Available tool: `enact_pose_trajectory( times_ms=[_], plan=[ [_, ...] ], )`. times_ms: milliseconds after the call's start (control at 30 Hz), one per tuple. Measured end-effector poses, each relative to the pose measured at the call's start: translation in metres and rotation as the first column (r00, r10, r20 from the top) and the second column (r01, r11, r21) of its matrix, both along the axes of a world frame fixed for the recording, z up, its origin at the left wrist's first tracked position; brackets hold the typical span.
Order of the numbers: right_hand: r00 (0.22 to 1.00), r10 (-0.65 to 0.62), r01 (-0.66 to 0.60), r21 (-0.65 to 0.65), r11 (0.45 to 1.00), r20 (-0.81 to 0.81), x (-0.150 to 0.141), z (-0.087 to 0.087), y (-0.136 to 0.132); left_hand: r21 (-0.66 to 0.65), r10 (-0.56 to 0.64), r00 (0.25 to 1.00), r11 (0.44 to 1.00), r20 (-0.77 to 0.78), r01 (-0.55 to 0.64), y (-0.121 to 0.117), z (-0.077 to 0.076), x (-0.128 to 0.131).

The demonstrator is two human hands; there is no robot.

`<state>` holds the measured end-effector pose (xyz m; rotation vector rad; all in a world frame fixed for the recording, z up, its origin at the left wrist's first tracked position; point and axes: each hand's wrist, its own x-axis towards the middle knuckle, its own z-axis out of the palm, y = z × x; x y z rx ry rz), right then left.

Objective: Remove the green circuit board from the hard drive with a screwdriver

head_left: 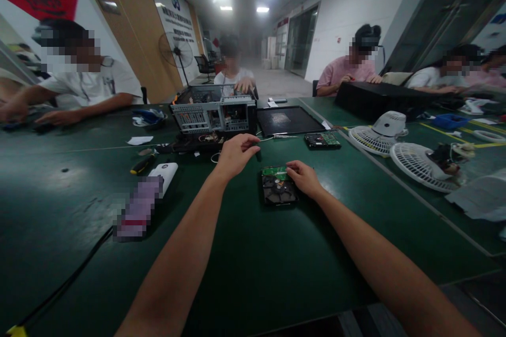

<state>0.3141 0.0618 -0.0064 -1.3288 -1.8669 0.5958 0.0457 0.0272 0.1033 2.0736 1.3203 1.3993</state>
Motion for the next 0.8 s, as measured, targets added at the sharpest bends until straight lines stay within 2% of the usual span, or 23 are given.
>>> enact_pose_trajectory(
  times_ms=[167,433,800],
  plan=[
    [0.999,0.047,-0.048,0.012,0.999,0.017,0.0002,-0.0010,-0.0002,-0.012,0.009,1.000,1.000,-0.018,-0.009,-0.0017,0.0024,0.0014],
    [0.999,0.018,-0.019,0.018,1.000,0.031,-0.0012,0.0029,-0.0031,0.030,0.014,0.998,0.999,-0.059,-0.013,-0.0002,-0.0004,0.0009],
    [0.995,0.048,-0.052,0.050,0.997,0.086,-0.0004,-0.0050,0.0021,0.092,0.066,0.996,0.994,-0.053,-0.061,-0.0020,-0.0002,0.0048]
  ],
)
